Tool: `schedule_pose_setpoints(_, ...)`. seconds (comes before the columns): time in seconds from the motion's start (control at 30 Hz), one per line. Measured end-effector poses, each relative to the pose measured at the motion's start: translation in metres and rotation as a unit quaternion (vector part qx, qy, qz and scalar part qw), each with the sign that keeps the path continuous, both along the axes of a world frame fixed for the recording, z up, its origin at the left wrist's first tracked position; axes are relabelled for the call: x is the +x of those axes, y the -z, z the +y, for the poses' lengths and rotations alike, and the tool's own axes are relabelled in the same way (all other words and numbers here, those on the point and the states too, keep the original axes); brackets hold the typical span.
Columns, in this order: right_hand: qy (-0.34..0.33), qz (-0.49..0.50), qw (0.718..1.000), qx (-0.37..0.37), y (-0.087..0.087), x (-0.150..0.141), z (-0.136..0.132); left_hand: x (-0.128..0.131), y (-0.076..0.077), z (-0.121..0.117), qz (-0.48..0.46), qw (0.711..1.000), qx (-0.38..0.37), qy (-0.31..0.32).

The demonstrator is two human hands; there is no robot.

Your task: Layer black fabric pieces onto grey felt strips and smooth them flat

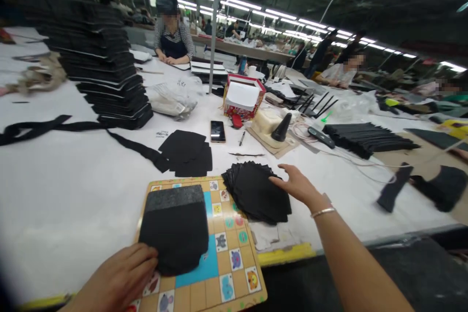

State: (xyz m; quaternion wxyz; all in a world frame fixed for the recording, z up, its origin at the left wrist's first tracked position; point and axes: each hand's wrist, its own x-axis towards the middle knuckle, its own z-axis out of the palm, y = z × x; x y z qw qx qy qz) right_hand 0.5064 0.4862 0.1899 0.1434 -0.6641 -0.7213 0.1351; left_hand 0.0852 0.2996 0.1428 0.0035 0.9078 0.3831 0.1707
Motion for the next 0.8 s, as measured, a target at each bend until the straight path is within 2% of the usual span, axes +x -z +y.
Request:
schedule_pose_setpoints(0.07, -0.049, -0.018, 0.996, 0.075, -0.002, -0.025, -0.014, 0.003, -0.006, 0.000, -0.018, 0.997, -0.073, -0.031)
schedule_pose_setpoints(0.13, -0.154, -0.016, 0.982, 0.109, -0.004, -0.063, -0.041, 0.003, -0.006, 0.001, -0.048, 0.989, -0.127, -0.056)
schedule_pose_setpoints(0.2, -0.277, 0.013, 0.958, 0.069, -0.003, -0.107, -0.074, 0.003, -0.006, 0.005, -0.071, 0.981, -0.164, -0.075)
schedule_pose_setpoints(0.27, -0.369, 0.047, 0.928, 0.009, 0.002, -0.150, -0.102, 0.001, -0.006, 0.010, -0.083, 0.974, -0.191, -0.087)
schedule_pose_setpoints(0.37, -0.420, 0.084, 0.900, -0.077, 0.015, -0.197, -0.120, -0.002, -0.007, 0.016, -0.096, 0.965, -0.223, -0.098)
schedule_pose_setpoints(0.43, -0.409, 0.110, 0.897, -0.130, 0.022, -0.213, -0.117, -0.005, -0.009, 0.014, -0.119, 0.963, -0.212, -0.116)
schedule_pose_setpoints(0.47, -0.389, 0.126, 0.900, -0.152, 0.024, -0.217, -0.113, -0.006, -0.010, 0.011, -0.142, 0.963, -0.180, -0.141)
schedule_pose_setpoints(0.57, -0.306, 0.175, 0.916, -0.191, 0.028, -0.222, -0.104, -0.007, -0.013, -0.004, -0.220, 0.950, -0.024, -0.221)
schedule_pose_setpoints(0.63, -0.264, 0.204, 0.917, -0.218, 0.030, -0.224, -0.101, -0.002, -0.011, -0.012, -0.229, 0.952, 0.035, -0.201)
schedule_pose_setpoints(0.73, -0.232, 0.236, 0.907, -0.261, 0.031, -0.224, -0.096, 0.009, 0.000, -0.013, -0.158, 0.977, 0.041, -0.137)
schedule_pose_setpoints(0.8, -0.184, 0.253, 0.922, -0.227, 0.027, -0.217, -0.086, 0.016, 0.008, -0.006, -0.094, 0.982, 0.034, -0.160)
